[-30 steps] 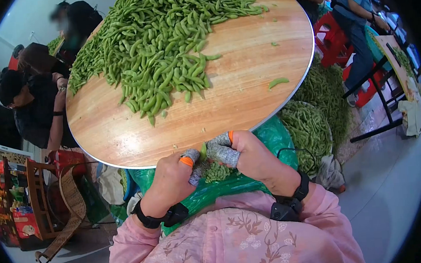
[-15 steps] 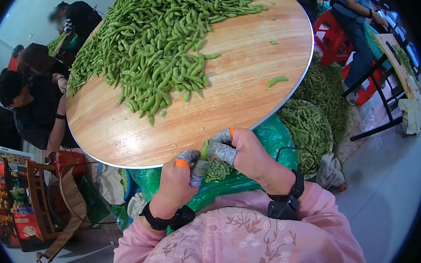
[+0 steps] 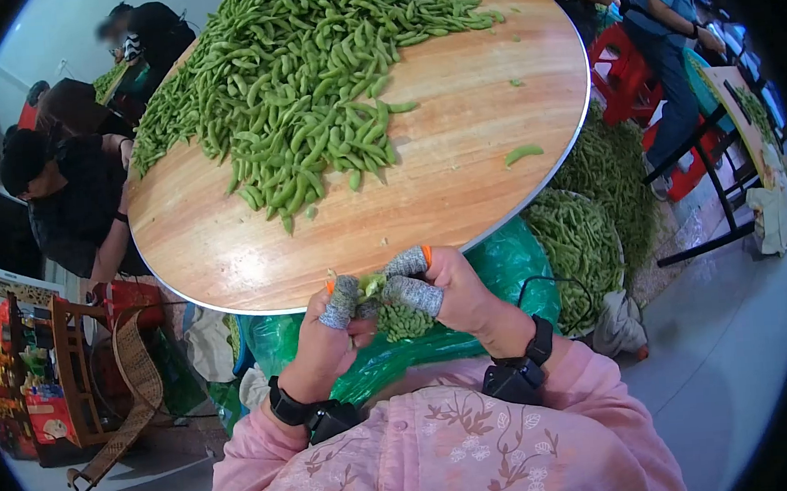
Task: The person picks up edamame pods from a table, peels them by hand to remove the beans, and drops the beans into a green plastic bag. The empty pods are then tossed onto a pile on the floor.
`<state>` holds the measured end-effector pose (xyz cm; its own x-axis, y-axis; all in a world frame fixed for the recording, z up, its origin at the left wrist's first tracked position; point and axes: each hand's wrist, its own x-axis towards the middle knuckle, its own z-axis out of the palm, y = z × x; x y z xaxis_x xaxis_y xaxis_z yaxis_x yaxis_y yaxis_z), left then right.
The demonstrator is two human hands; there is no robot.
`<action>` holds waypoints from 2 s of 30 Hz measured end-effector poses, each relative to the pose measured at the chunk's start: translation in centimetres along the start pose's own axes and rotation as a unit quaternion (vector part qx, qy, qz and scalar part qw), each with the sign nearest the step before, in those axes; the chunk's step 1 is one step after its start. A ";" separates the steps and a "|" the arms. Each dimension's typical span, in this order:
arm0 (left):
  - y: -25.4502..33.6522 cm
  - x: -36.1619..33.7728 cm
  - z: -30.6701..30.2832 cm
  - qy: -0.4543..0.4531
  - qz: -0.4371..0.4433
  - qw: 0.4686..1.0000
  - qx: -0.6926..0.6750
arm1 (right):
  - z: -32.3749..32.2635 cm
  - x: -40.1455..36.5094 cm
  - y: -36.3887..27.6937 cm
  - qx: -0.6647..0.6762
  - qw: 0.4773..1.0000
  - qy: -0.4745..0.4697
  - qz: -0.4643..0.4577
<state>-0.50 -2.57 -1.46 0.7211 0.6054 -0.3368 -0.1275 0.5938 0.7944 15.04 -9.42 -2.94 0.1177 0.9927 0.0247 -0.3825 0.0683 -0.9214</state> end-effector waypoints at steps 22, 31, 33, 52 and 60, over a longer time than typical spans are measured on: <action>1.0 -0.1 -0.5 -0.077 0.093 0.952 0.281 | 0.4 -0.3 -1.8 -0.151 0.988 -0.040 0.019; 3.3 1.5 -0.1 -0.018 0.170 0.911 0.375 | -2.5 -1.8 -4.7 -0.210 0.973 0.093 -0.027; 4.9 2.5 1.0 0.011 0.169 0.880 0.444 | -3.2 -2.3 -5.9 -0.226 0.965 0.129 -0.015; 4.6 7.5 -1.1 0.056 0.260 0.755 0.600 | -3.9 -1.9 -5.2 -0.262 0.942 0.206 -0.036; 3.2 1.3 1.5 -0.075 -0.024 0.992 0.097 | 0.1 -0.4 -3.9 -0.014 0.997 0.032 0.071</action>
<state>1.00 -0.66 1.44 0.8186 0.4846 -0.3085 0.0315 0.4984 0.8664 16.43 -10.11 0.70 0.1225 0.9840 -0.1297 -0.3731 -0.0754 -0.9247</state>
